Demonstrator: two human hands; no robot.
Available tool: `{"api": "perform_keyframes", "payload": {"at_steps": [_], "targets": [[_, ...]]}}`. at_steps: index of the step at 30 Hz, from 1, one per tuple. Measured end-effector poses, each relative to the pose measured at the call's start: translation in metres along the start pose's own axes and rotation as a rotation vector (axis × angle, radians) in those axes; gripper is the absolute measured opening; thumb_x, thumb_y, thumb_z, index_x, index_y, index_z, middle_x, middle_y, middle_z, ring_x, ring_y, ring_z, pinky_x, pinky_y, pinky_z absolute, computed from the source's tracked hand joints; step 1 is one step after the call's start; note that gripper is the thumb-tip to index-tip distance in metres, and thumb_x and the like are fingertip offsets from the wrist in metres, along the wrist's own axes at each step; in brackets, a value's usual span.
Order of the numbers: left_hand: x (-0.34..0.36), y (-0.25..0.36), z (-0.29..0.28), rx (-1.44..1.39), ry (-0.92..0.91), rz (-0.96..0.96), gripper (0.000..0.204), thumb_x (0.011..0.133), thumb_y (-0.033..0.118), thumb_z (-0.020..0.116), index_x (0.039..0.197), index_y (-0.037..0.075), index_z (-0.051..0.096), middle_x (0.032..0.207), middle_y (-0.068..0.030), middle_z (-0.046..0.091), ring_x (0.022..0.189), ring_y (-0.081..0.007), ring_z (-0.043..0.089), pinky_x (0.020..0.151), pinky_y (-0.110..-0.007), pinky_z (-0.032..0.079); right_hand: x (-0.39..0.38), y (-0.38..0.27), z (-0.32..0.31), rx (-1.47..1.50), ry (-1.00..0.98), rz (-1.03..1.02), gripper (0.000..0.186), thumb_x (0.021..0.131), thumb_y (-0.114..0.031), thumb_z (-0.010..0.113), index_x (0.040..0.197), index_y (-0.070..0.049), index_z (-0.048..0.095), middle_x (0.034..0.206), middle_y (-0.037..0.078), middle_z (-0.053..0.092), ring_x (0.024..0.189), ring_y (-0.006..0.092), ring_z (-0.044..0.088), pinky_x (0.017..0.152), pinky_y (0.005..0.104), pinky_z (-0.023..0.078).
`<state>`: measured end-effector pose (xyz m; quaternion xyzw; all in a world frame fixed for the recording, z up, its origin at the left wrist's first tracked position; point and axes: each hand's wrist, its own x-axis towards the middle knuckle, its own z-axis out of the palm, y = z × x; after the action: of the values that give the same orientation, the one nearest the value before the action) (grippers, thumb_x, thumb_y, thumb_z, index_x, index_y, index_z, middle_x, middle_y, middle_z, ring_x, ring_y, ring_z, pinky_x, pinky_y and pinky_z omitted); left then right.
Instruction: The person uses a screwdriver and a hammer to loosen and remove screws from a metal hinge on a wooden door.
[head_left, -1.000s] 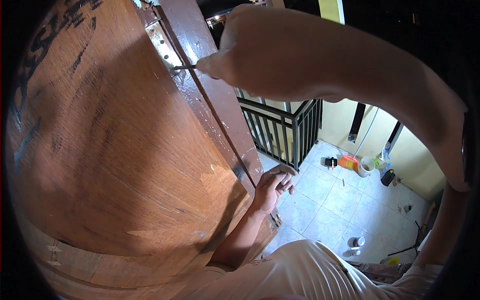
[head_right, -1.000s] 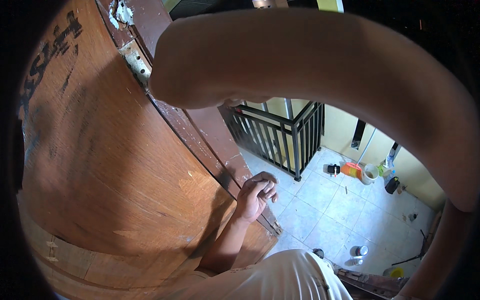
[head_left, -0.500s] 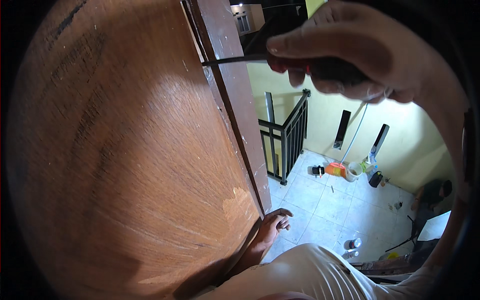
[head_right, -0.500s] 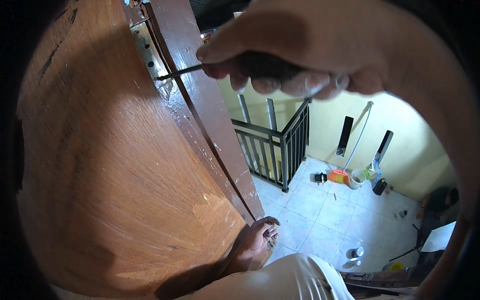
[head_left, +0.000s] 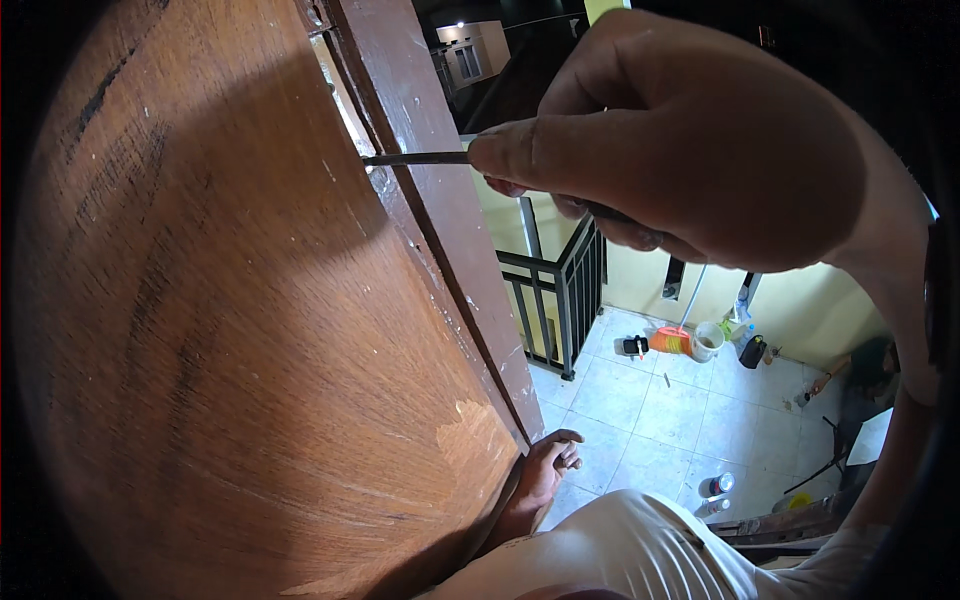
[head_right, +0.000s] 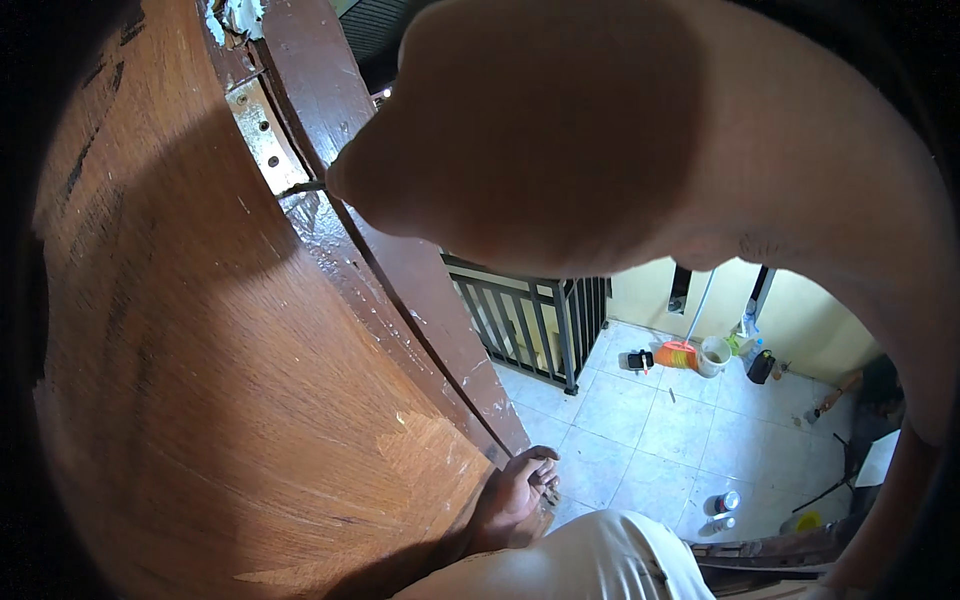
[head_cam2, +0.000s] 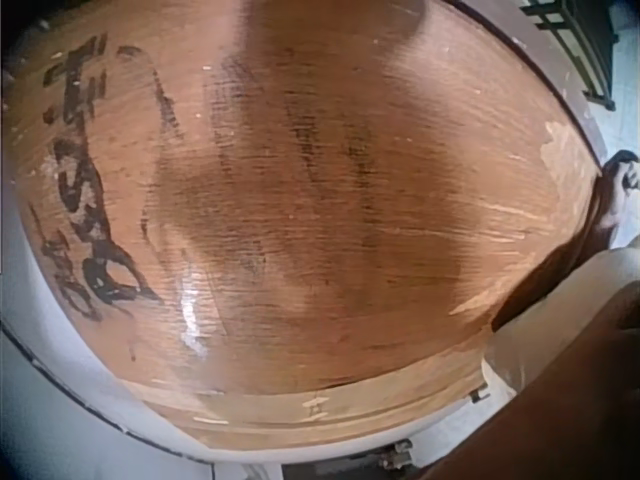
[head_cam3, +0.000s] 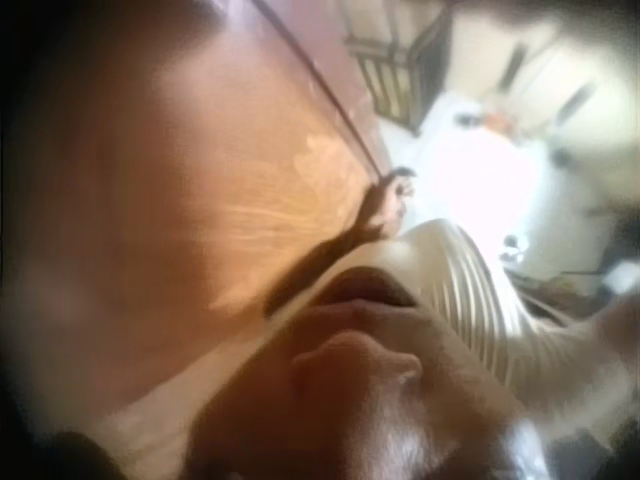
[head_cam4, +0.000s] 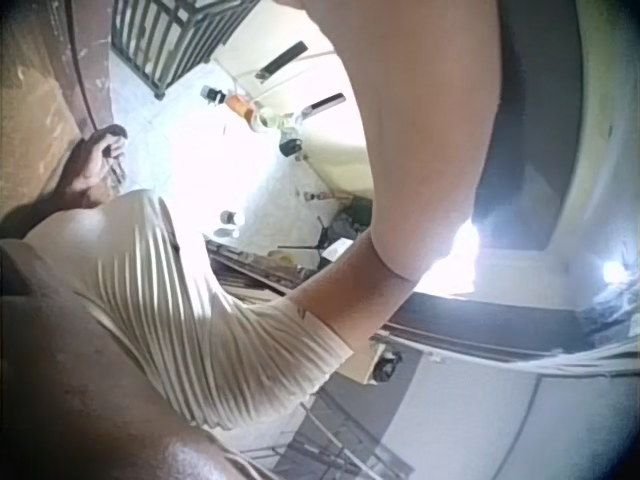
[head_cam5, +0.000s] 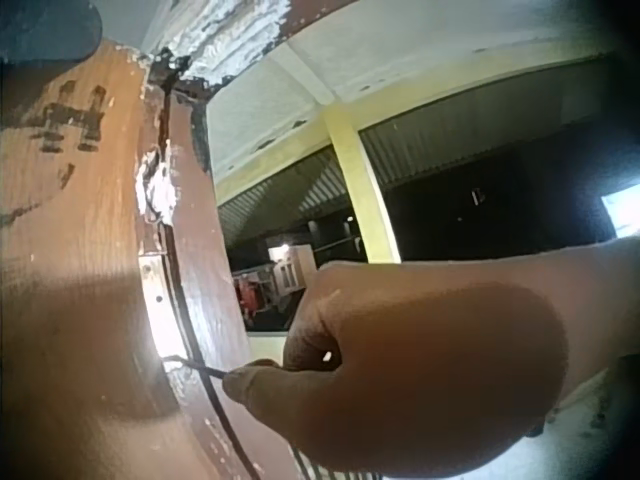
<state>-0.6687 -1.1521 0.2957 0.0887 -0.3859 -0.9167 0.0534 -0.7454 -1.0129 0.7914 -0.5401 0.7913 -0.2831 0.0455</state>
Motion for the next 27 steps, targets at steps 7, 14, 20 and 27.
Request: {"api": "perform_keyframes", "payload": {"at_steps": [7,14,20,27], "targets": [[0.012,-0.006,0.026,0.107,-0.097,0.019,0.021,0.098,0.008,0.049,0.107,-0.004,0.063,0.074,0.0026,0.042,0.07,-0.0092,0.042,0.074,-0.031,0.043,0.005,0.043,0.024,-1.244,0.733,-0.876,0.029,0.094,-0.024,0.069,0.073,-0.003,0.068,0.064,0.005,0.065,0.053,0.0109,0.065,0.039,0.0283,0.048],[0.009,0.039,0.115,0.158,-0.196,0.125,0.025,0.093,0.008,0.046,0.104,-0.007,0.063,0.072,0.0026,0.039,0.07,-0.0103,0.043,0.074,-0.033,0.047,0.004,0.028,0.017,-1.079,0.577,-0.758,0.017,0.086,-0.013,0.072,0.089,0.003,0.071,0.075,0.012,0.069,0.072,0.0195,0.073,0.059,0.0302,0.06],[-0.005,0.112,0.168,0.169,-0.176,0.461,0.03,0.101,0.019,0.048,0.1,-0.006,0.063,0.078,-0.0031,0.051,0.071,-0.012,0.048,0.069,-0.035,0.05,-0.002,0.036,0.01,-0.314,0.258,-0.572,0.024,0.092,-0.02,0.068,0.094,0.004,0.069,0.079,0.016,0.07,0.074,0.0261,0.073,0.07,0.0368,0.059],[0.006,0.183,0.217,0.168,-0.22,0.722,0.041,0.11,0.032,0.039,0.112,-0.001,0.062,0.082,0.002,0.036,0.074,-0.0109,0.04,0.07,-0.031,0.041,0.016,0.035,0.005,-0.378,0.252,-0.571,0.021,0.091,-0.021,0.069,0.093,0.0,0.07,0.079,0.014,0.07,0.077,0.025,0.072,0.071,0.0359,0.059]]}}
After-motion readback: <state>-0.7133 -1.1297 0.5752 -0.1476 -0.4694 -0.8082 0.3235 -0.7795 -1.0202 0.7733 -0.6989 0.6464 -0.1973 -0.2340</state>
